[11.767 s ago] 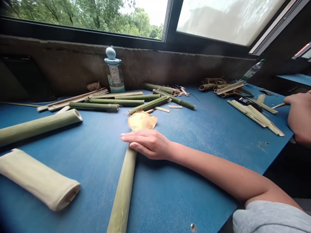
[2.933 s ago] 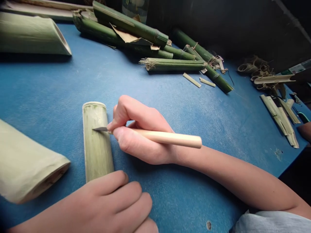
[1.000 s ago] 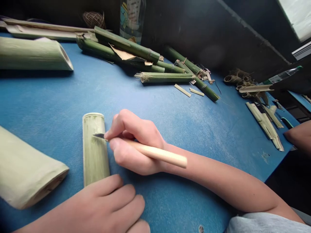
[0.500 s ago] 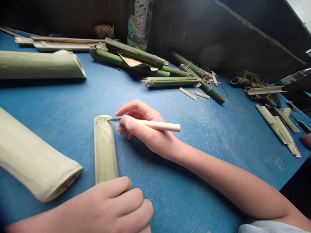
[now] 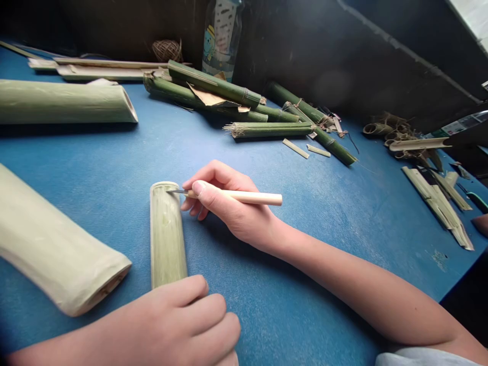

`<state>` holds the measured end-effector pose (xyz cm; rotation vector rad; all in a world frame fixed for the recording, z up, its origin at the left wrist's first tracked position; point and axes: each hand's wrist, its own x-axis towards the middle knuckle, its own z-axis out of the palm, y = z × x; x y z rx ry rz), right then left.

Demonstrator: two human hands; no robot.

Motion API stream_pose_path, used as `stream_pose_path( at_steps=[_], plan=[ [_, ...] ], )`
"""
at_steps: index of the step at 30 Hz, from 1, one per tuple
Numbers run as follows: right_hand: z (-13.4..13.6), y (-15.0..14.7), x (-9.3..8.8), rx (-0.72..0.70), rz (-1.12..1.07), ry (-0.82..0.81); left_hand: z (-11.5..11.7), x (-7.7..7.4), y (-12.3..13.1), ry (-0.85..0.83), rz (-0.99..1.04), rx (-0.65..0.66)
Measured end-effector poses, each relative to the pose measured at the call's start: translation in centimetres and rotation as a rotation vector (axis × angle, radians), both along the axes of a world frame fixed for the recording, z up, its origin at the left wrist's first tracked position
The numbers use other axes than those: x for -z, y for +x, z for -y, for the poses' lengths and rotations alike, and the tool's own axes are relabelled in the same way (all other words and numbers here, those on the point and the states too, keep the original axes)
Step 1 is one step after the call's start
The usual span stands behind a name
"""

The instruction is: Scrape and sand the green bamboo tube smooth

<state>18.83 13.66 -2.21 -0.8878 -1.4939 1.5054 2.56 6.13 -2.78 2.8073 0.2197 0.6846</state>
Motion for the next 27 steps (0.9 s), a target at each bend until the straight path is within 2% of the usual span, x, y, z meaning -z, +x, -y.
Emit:
stream_pose_path(
  at_steps=[14,27],
  plan=[
    [0.3,0.1,-0.2,-0.018,0.071,0.047,0.0,-0.1,-0.1,0.012,-0.013,-0.002],
    [1.2,-0.3,-0.3,0.046,0.227,0.162,-0.5,-0.8,-0.2,0.012,-0.063,0.051]
  ],
)
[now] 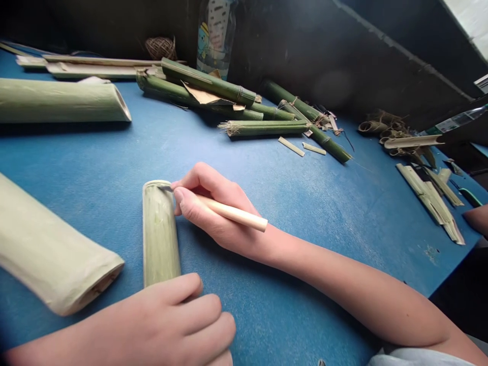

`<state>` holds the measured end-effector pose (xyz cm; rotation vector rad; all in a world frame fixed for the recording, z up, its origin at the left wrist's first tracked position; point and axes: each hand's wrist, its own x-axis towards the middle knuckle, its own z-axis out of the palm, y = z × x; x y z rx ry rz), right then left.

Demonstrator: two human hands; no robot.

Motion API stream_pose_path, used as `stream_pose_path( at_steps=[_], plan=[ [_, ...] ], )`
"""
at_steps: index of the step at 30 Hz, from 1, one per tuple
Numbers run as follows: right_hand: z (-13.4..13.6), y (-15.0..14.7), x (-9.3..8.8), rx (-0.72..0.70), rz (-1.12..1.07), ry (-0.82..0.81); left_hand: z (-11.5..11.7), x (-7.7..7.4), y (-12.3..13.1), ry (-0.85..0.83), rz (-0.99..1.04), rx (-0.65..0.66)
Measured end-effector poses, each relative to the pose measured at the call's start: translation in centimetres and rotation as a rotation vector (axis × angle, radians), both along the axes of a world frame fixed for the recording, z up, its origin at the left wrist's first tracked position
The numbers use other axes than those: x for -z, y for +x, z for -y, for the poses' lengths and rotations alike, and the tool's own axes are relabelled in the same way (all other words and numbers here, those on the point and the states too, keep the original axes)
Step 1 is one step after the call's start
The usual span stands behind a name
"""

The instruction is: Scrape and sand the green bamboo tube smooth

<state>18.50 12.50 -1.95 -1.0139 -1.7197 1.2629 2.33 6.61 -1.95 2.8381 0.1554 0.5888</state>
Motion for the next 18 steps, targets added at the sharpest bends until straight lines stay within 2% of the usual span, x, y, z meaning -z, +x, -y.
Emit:
stream_pose_path(
  at_steps=[3,7,9,13,15,16,18],
  plan=[
    [-0.3,0.0,0.0,0.016,-0.025,0.015,0.0,0.0,0.0,-0.01,-0.006,0.004],
    [-0.7,0.2,0.0,0.188,-0.119,0.08,0.0,0.1,-0.1,-0.02,0.018,-0.031],
    [-0.6,0.5,-0.1,0.225,-0.082,0.15,0.1,0.1,-0.2,-0.028,0.027,-0.049],
    [-0.2,1.3,0.1,-0.028,0.183,0.415,0.1,-0.3,-0.6,-0.031,0.018,-0.055],
    [-0.4,1.8,0.1,-0.136,0.217,0.482,0.1,-0.4,-0.7,-0.041,0.002,-0.049],
    [-0.6,2.0,0.1,-0.172,0.187,0.44,0.1,-0.5,-0.8,-0.045,-0.002,-0.05],
    [-1.3,2.1,-0.2,-0.21,0.059,0.215,0.0,-0.6,-0.8,-0.041,-0.008,-0.045]
  ],
)
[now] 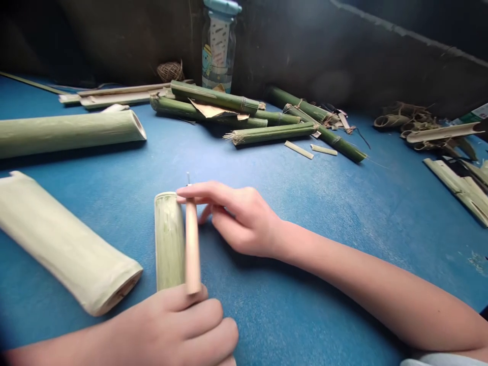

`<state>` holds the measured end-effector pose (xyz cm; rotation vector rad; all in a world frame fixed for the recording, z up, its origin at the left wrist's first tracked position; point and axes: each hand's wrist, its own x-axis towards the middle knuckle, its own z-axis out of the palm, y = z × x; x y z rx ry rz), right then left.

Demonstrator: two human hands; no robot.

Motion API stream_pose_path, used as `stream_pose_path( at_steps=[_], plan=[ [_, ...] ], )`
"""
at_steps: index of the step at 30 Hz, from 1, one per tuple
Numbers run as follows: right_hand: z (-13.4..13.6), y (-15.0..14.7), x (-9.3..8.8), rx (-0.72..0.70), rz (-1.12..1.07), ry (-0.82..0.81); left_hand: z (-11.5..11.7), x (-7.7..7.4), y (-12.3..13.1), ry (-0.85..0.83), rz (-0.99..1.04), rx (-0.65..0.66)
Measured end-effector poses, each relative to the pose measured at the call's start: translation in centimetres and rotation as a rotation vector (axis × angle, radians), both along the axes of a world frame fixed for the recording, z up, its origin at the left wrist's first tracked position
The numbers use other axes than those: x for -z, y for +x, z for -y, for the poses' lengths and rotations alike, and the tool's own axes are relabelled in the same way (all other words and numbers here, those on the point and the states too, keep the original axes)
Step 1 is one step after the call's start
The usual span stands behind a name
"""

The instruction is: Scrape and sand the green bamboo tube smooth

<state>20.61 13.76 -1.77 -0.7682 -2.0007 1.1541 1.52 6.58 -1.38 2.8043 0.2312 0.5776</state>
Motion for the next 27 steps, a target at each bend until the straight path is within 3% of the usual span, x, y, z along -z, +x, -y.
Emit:
stream_pose_path(
  at_steps=[2,4,7,13,15,19,27],
  plan=[
    [-0.7,-0.1,-0.5,0.028,-0.153,-0.286,0.0,0.0,0.1,0.006,0.001,0.007],
    [-1.2,-0.4,-1.0,0.141,-0.254,-0.444,-0.1,0.0,0.1,0.009,0.008,0.009],
    [-1.4,-1.0,-1.6,0.252,-0.242,-0.478,-0.2,0.0,0.1,0.007,0.013,0.012],
    [-0.3,-1.5,-2.2,0.174,0.021,-0.441,-0.2,-0.6,-0.2,0.019,-0.026,0.031],
    [0.3,-1.5,-2.3,0.14,0.149,-0.367,-0.2,-0.9,-0.3,0.013,-0.054,0.054],
    [1.1,-1.5,-2.2,0.096,0.38,-0.068,-0.2,-0.9,-0.4,0.0,-0.072,0.059],
    [0.4,-1.4,-1.4,0.146,0.457,0.208,0.0,-0.4,0.1,-0.004,-0.065,0.048]
  ],
)
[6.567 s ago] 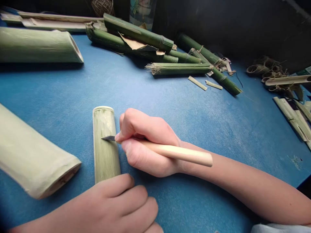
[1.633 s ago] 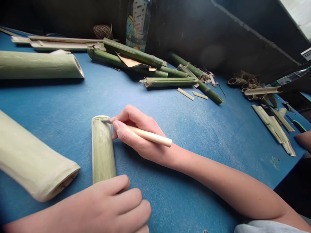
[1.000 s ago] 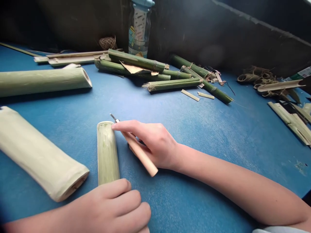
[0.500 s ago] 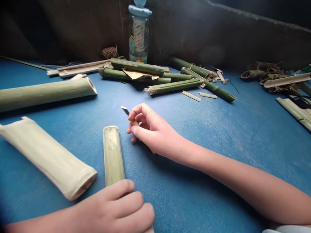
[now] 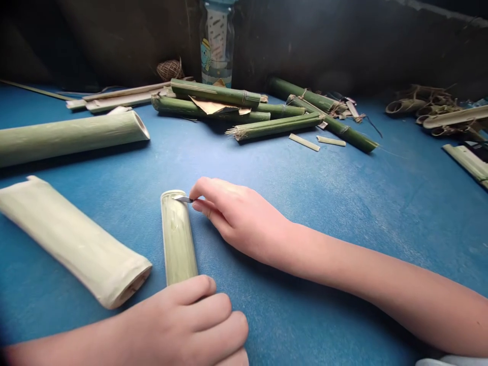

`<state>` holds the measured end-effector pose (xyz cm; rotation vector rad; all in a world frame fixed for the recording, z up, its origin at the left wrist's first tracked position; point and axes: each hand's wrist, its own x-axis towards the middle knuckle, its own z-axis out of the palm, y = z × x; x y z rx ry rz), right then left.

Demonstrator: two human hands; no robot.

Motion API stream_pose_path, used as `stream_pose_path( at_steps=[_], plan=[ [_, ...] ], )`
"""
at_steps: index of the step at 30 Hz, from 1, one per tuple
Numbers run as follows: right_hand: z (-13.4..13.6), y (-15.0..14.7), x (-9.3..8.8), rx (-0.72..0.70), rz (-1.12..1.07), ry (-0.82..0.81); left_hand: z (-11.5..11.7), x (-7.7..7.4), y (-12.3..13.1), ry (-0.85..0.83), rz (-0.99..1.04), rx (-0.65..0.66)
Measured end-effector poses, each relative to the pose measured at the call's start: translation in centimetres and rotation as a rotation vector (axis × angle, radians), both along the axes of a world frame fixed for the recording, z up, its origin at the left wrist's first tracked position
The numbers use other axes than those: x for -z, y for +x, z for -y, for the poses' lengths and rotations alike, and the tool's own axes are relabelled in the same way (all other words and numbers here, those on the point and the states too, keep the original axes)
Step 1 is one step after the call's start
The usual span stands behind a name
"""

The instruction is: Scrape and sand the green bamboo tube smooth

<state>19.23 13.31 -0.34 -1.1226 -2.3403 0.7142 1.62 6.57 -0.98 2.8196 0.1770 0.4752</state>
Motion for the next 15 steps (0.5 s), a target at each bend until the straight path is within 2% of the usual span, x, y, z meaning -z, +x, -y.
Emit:
stream_pose_path(
  at_steps=[5,10,15],
  plan=[
    [-0.9,0.3,0.5,-0.127,-0.134,-0.059,0.0,-0.1,-0.1,0.035,-0.003,-0.007],
    [-1.1,0.7,0.4,-0.091,-0.182,-0.125,-0.2,-0.9,0.2,0.023,-0.061,0.046],
    [-1.2,0.9,0.3,-0.048,-0.217,-0.216,0.1,-1.0,0.9,-0.001,-0.074,-0.005]
  ],
)
